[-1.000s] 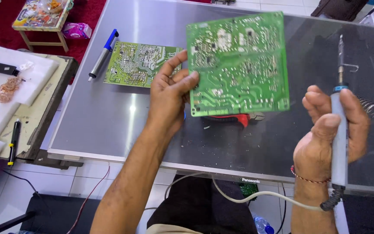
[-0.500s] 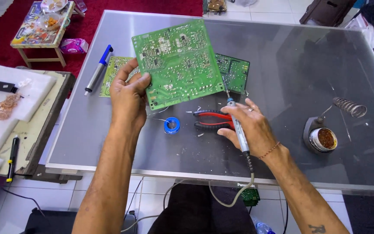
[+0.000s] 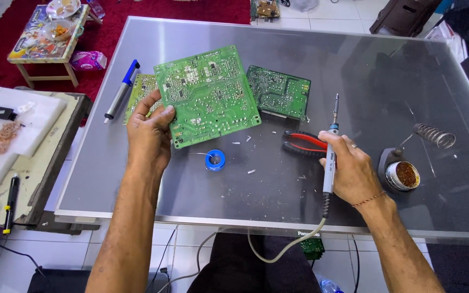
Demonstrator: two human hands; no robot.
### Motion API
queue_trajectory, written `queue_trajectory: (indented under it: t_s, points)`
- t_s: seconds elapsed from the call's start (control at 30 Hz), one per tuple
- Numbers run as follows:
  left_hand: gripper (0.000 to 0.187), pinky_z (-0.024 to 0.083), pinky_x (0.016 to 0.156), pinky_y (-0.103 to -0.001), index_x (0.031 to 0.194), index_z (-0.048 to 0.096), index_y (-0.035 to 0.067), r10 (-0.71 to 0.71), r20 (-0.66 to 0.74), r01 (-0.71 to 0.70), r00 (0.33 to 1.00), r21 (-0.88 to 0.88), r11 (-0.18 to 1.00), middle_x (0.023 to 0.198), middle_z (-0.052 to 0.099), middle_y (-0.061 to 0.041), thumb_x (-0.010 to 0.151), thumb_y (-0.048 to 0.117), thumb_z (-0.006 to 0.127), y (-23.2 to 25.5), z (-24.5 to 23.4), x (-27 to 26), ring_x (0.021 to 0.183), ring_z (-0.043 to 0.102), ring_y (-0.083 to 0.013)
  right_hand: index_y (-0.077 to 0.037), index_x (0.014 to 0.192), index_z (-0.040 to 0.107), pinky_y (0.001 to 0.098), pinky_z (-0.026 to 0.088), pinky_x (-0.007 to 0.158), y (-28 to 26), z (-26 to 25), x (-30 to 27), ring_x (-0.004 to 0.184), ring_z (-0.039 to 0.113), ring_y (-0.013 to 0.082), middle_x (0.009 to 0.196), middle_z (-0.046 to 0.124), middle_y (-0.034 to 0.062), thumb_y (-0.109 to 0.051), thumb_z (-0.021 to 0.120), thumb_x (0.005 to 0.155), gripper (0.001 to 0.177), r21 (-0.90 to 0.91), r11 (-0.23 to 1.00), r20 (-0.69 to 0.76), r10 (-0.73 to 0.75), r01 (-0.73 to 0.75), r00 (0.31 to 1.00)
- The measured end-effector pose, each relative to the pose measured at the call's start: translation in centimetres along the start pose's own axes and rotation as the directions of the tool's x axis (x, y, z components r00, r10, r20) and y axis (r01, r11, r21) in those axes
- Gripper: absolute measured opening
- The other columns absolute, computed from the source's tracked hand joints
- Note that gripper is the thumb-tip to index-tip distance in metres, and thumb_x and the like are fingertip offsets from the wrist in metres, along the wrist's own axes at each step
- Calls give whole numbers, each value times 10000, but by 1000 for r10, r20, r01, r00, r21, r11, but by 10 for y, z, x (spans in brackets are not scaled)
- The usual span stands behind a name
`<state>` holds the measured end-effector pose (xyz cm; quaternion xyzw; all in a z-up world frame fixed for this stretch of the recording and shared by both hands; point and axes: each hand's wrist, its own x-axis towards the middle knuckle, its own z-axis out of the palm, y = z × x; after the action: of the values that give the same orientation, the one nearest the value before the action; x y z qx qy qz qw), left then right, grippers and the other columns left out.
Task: Soldering components onto printed circuit boards and trimming excess wire leads with cutters.
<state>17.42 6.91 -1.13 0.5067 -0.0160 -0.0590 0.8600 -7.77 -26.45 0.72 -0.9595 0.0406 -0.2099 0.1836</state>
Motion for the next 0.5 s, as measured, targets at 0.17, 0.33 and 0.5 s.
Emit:
queue_trajectory:
  t_s: [0.17,0.33,0.5]
  points:
    - [433,647,599,-336,1274,560,45,9,-8,-9,1000,24,1000,877,691,-118,863,-47,658,1,-2,-1,748,749,-248,-115,1208,584,486,414,1085,-27,-2,24,1123,640,354,1168,697,129,-131,741,824,416,82,993,-153,-67,80,986]
    - [435,639,554,-322,1273,561,43,41,-19,-41,999,35,999,880,693,-128,859,-42,668,11,5,4,726,744,-242,-126,1174,635,461,503,986,-6,37,71,1032,682,335,1029,729,115,-337,670,971,295,-6,981,-352,-183,193,918]
    - [405,657,585,-316,1243,589,51,95,-39,-92,995,82,992,936,724,-129,854,-9,685,34,26,-3,762,745,-219,-169,1175,571,534,418,1060,-4,39,93,1214,606,350,1092,715,170,-286,797,811,444,-155,983,-138,-125,103,983]
